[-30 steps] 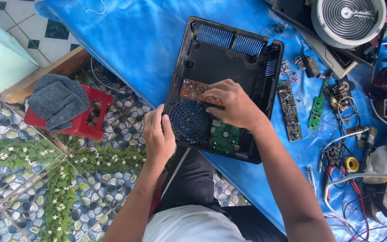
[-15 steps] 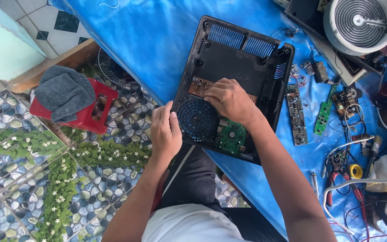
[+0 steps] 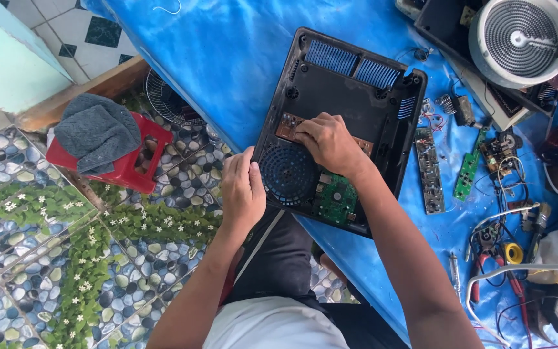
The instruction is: Positioning and aligning multiple circuit boards into an appliance's plastic housing during assembly or repair.
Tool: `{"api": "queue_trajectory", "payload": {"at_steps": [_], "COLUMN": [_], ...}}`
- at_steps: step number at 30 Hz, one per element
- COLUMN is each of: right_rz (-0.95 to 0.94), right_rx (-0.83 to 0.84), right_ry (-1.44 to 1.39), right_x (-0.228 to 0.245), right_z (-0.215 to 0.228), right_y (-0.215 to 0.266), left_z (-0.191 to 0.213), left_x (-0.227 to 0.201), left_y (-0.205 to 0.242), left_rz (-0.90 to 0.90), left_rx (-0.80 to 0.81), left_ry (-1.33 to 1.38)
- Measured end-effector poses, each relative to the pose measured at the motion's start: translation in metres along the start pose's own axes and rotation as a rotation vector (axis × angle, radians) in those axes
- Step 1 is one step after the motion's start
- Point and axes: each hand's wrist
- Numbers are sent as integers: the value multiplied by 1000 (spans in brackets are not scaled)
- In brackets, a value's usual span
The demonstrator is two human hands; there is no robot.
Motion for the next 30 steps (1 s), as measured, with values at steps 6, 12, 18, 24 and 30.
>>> {"api": "queue_trajectory", "payload": {"at_steps": [6,12,18,24,30], "right_rz": [11,15,34,-162,-223], "right_rx": [-23,-28,-69,-56,43], "right_ry": [-33,-57,-90,-200,64], "right_x": [-2,0,10,29,-16], "right_z": [-1,-4,6,34,22], "right_y": [0,3,0,2,25], "left_z": [0,1,2,1,-1], "left_x": [-1,-1,-3,0,2], "left_y": [0,1,1,4,4], "left_rz": [0,22,31,62,63], "left_rx": [5,18,31,29,27], "left_ry": [0,-4,21,5,-1]}}
Point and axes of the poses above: each hand's wrist, its own y-axis away from the middle knuckle, its own z-axis out of the back of the hand, x = y × z, and after that the axes turned 7 degrees about -x, right-handed
